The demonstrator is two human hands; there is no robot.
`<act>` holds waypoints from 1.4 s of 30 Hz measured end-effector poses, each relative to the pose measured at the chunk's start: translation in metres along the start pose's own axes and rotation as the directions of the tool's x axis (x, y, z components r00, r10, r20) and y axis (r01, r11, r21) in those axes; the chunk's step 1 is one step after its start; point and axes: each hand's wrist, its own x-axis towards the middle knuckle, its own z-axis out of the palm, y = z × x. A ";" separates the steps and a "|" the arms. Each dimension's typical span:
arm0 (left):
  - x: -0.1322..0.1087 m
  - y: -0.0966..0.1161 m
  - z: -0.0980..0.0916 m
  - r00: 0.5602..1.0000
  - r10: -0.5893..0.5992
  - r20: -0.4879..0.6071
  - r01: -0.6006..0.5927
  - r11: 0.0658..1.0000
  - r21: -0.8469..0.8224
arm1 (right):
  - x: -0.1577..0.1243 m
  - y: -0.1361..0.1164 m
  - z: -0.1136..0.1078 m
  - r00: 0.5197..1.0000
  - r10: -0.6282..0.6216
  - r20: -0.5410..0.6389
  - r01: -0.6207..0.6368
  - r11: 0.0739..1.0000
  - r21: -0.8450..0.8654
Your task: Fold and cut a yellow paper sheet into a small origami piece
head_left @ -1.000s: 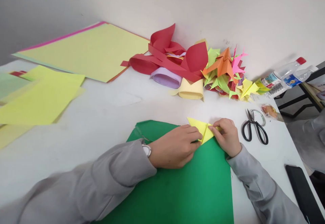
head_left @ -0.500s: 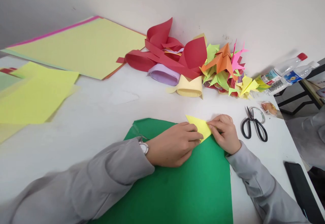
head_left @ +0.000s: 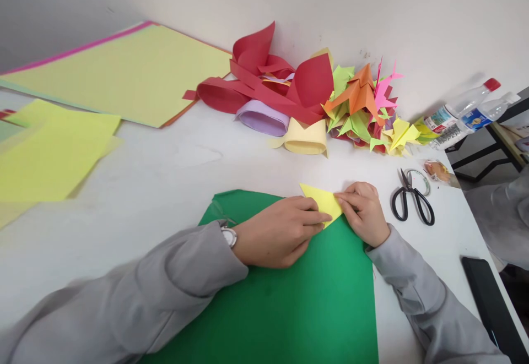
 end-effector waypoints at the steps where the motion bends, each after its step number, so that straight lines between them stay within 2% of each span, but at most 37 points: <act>1: 0.000 0.000 0.000 1.000 0.002 0.001 -0.002 1.000 -0.009 | 0.000 0.000 0.000 1.000 -0.001 0.000 0.001 1.000 -0.004; 9: 0.000 -0.005 -0.002 1.000 0.008 -0.002 -0.008 0.999 -0.053 | -0.002 -0.001 0.001 0.999 -0.047 -0.019 0.046 0.996 -0.080; 16: 0.000 -0.004 -0.003 1.000 0.020 0.003 -0.020 0.999 -0.050 | -0.002 -0.001 0.002 0.998 -0.050 -0.036 0.047 0.996 -0.073; 37: 0.003 0.000 -0.004 1.000 0.018 0.016 -0.018 1.000 0.007 | -0.002 -0.002 0.002 0.998 -0.054 -0.036 0.050 0.995 -0.088; 42: 0.003 0.001 -0.002 0.998 -0.008 0.059 0.004 0.998 0.057 | -0.002 -0.003 0.001 0.998 -0.062 -0.027 0.058 0.991 -0.123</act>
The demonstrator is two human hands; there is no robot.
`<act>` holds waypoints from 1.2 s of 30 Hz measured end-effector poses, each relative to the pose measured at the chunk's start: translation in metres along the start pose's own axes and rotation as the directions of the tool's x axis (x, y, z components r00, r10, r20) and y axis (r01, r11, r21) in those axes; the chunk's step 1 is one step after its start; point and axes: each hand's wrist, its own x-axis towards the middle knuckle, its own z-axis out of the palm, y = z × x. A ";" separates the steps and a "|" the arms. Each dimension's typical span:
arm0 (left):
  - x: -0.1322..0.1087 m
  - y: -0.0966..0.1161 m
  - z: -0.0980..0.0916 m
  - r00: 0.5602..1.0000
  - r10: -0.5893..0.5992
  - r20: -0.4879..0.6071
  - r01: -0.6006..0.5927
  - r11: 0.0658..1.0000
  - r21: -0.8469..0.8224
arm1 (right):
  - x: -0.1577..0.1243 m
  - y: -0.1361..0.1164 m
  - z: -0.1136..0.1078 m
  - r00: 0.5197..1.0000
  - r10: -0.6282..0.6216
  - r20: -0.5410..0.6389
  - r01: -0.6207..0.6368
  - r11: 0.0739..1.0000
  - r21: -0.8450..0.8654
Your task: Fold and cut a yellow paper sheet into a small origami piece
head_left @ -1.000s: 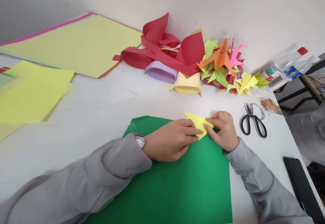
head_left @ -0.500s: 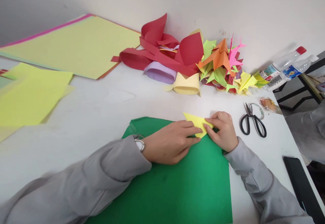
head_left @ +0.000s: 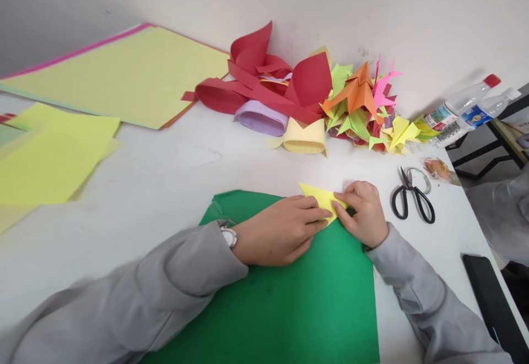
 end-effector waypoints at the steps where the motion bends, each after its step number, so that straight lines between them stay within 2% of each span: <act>1: 0.000 0.001 0.000 1.000 -0.010 0.007 0.010 1.000 0.013 | 0.000 -0.001 -0.001 1.000 -0.002 0.001 0.002 1.000 -0.013; 11: 0.002 0.004 -0.003 0.999 -0.039 0.011 0.039 0.999 0.005 | -0.003 -0.017 -0.007 0.993 -0.092 0.069 0.107 0.963 -0.247; 20: 0.001 0.001 -0.004 0.998 -0.046 0.042 0.045 0.999 0.015 | -0.018 -0.026 -0.018 0.982 -0.187 -0.015 0.184 0.974 -0.134; 26: 0.001 0.002 -0.004 0.998 -0.045 0.033 0.044 0.998 0.038 | -0.025 -0.024 -0.019 0.965 -0.258 0.052 0.262 0.959 -0.111; 36: 0.002 0.008 -0.002 0.998 -0.019 0.068 0.005 0.982 0.188 | -0.022 -0.019 -0.018 0.967 -0.249 0.050 0.254 0.958 -0.135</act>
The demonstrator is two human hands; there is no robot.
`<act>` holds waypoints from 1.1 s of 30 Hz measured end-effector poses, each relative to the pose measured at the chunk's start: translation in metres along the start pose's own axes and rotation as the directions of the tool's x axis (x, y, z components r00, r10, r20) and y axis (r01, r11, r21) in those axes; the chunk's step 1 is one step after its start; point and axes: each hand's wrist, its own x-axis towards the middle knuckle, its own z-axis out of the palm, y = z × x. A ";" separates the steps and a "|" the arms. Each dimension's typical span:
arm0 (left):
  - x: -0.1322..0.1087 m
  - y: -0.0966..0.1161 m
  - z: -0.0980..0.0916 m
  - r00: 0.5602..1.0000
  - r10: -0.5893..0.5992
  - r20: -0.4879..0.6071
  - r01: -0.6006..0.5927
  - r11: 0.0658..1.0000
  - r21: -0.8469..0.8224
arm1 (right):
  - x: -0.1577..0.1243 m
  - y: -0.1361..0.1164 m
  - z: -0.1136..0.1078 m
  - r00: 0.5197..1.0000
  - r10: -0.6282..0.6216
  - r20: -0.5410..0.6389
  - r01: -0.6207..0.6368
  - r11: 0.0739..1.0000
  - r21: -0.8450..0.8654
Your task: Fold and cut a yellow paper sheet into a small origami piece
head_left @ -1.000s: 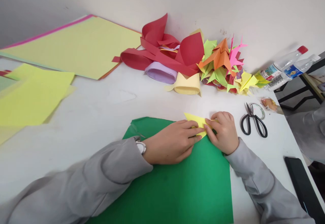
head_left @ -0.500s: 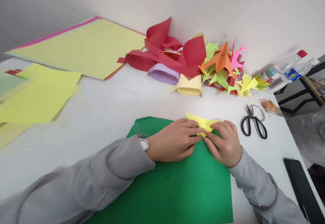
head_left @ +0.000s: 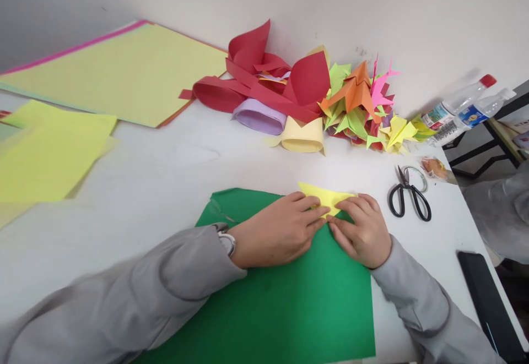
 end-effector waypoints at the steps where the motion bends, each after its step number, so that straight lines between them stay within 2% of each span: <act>1: 0.000 0.000 0.000 1.000 -0.001 -0.002 0.001 1.000 0.001 | 0.000 0.002 0.000 1.000 0.010 -0.008 -0.010 1.000 -0.006; 16: 0.000 -0.001 0.001 1.000 -0.004 -0.028 0.004 1.000 -0.013 | -0.008 0.046 -0.002 0.985 0.141 -0.103 -0.158 0.973 -0.171; 23: 0.001 0.001 -0.001 1.000 -0.006 -0.022 0.007 1.000 0.015 | -0.005 0.028 -0.003 0.979 0.104 -0.177 -0.134 0.977 -0.169; 26: 0.001 0.002 -0.001 1.000 0.003 -0.027 -0.002 0.999 0.041 | -0.002 0.018 -0.004 0.987 0.076 -0.139 -0.091 0.990 -0.107; 30: 0.001 0.003 0.000 0.999 0.006 -0.045 -0.003 0.998 0.058 | -0.002 0.016 -0.001 0.999 -0.037 -0.024 0.037 0.999 -0.010; 31: 0.001 0.003 0.000 0.999 0.009 -0.050 -0.006 0.999 0.054 | -0.002 0.019 0.000 0.999 -0.036 -0.018 0.036 0.999 -0.004; 33: 0.000 0.002 -0.001 0.998 0.018 -0.059 -0.016 0.999 0.035 | -0.004 0.026 0.003 0.998 0.043 -0.044 -0.044 0.999 -0.031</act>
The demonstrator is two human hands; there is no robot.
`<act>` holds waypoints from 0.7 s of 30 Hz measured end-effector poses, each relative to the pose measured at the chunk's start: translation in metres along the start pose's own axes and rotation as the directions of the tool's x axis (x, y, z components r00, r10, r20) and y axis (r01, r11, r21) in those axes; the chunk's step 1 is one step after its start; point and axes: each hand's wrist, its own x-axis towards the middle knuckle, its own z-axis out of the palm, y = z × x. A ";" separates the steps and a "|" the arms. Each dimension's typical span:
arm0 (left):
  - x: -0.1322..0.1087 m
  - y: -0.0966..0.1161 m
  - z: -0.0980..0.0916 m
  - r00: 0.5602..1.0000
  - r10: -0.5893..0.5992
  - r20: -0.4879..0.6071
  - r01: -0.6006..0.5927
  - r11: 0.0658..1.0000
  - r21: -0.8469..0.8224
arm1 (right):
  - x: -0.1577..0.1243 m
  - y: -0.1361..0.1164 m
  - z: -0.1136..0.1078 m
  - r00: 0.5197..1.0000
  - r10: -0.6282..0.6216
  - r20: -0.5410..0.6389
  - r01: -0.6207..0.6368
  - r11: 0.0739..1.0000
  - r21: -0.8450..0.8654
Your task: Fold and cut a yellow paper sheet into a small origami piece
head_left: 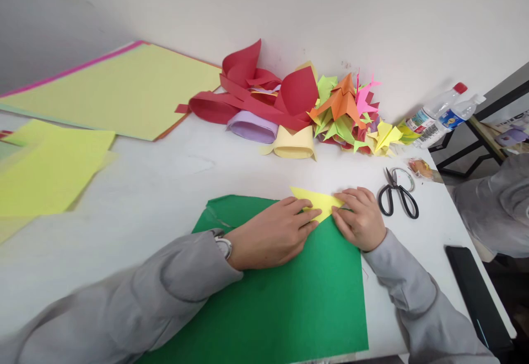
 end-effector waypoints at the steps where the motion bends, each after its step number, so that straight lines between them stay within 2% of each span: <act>1: 0.000 -0.001 0.000 1.000 0.005 -0.006 -0.005 1.000 -0.013 | -0.001 0.004 0.002 0.999 0.044 -0.014 -0.045 0.999 -0.016; 5: -0.001 -0.004 0.002 0.999 0.026 -0.042 -0.028 0.998 -0.053 | -0.005 0.018 0.007 0.980 0.184 -0.081 -0.184 0.983 0.006; 9: -0.001 -0.007 0.010 0.995 0.023 -0.099 -0.027 0.999 -0.035 | -0.005 0.016 0.009 0.972 0.234 -0.027 -0.231 0.969 0.086; 12: -0.001 -0.010 0.016 0.987 0.006 -0.164 -0.007 1.000 -0.007 | -0.004 0.012 0.011 0.970 0.244 0.000 -0.239 0.951 0.196; 15: -0.001 -0.012 0.019 0.961 -0.066 -0.269 0.057 0.997 -0.043 | -0.004 0.012 0.016 0.950 0.312 -0.008 -0.286 0.881 0.378; 17: 0.000 -0.012 0.021 0.908 -0.192 -0.372 0.146 0.978 -0.149 | -0.004 0.013 0.021 0.917 0.400 0.004 -0.340 0.774 0.534; 18: 0.000 -0.012 0.022 0.863 -0.286 -0.418 0.202 0.951 -0.233 | -0.004 0.013 0.022 0.887 0.462 0.029 -0.379 0.688 0.619; 19: 0.001 -0.012 0.023 0.802 -0.394 -0.448 0.260 0.907 -0.332 | -0.004 0.012 0.023 0.843 0.534 0.062 -0.420 0.583 0.695; 21: 0.005 -0.011 0.024 0.642 -0.633 -0.432 0.343 0.742 -0.576 | -0.002 0.008 0.023 0.748 0.646 0.153 -0.464 0.345 0.816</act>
